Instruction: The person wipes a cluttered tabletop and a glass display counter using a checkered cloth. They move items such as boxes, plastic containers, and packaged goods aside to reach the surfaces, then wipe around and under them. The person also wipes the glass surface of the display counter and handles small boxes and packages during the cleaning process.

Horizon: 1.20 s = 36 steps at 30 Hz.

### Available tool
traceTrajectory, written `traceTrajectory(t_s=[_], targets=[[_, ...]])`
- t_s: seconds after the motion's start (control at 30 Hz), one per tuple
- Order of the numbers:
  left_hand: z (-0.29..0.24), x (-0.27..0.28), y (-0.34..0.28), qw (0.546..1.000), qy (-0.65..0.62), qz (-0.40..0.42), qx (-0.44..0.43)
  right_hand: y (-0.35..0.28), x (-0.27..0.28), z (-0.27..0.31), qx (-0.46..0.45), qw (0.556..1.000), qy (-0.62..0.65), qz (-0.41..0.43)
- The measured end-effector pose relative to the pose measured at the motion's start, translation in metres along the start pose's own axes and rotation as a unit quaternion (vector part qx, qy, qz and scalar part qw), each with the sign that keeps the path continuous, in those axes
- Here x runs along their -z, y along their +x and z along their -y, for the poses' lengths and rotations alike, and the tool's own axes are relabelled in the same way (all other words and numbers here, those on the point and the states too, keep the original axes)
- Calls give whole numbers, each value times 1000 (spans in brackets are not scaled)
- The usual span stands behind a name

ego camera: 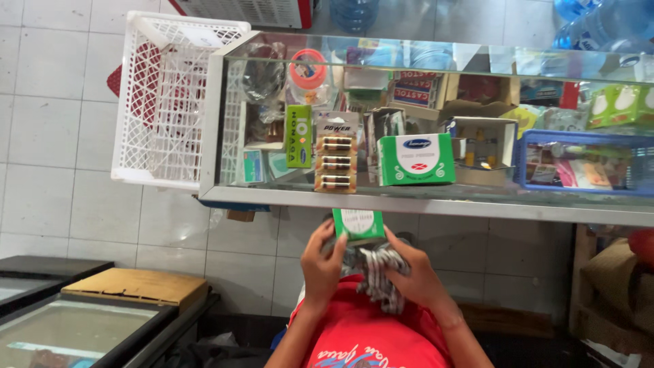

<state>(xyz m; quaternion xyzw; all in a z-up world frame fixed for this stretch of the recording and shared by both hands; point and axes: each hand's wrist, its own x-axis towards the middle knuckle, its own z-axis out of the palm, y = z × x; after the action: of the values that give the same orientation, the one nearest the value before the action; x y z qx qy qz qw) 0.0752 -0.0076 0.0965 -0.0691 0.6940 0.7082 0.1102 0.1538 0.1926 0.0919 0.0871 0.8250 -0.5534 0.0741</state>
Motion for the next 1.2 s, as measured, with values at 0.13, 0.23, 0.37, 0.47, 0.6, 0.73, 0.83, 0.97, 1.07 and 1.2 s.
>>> traceTrajectory(t_s=[0.13, 0.23, 0.37, 0.47, 0.6, 0.73, 0.83, 0.97, 1.07, 1.2], targets=[[-21, -11, -44, 999, -20, 35, 4, -47, 36, 11, 70, 997, -3, -24], [-42, -24, -63, 988, 3, 64, -140, -77, 62, 20, 103, 993, -4, -50], [-80, -57, -78, 956, 53, 79, -278, -96, 96, 33, 138, 979, 77, -127], [-101, -102, -71, 949, 68, 73, -299, -86, 124, 41, 153, 959, 114, -210], [-113, -168, -45, 957, 95, 33, -273, -47, 162, 43, 84, 965, 136, -207], [-117, -198, -39, 957, 134, 20, -256, -20, 191, 36, 4, 984, 141, -109], [-119, -202, -43, 958, 153, 26, -243, -20, 198, 28, 15, 987, 154, -52], [-113, -200, -56, 941, 164, -10, -297, -40, 196, 15, 60, 983, 155, -77], [-97, -181, -83, 941, 136, -51, -306, -58, 191, 6, 103, 972, 184, -102], [-56, -134, -101, 973, 146, -112, -140, -62, 175, -5, 36, 989, 115, 83]])
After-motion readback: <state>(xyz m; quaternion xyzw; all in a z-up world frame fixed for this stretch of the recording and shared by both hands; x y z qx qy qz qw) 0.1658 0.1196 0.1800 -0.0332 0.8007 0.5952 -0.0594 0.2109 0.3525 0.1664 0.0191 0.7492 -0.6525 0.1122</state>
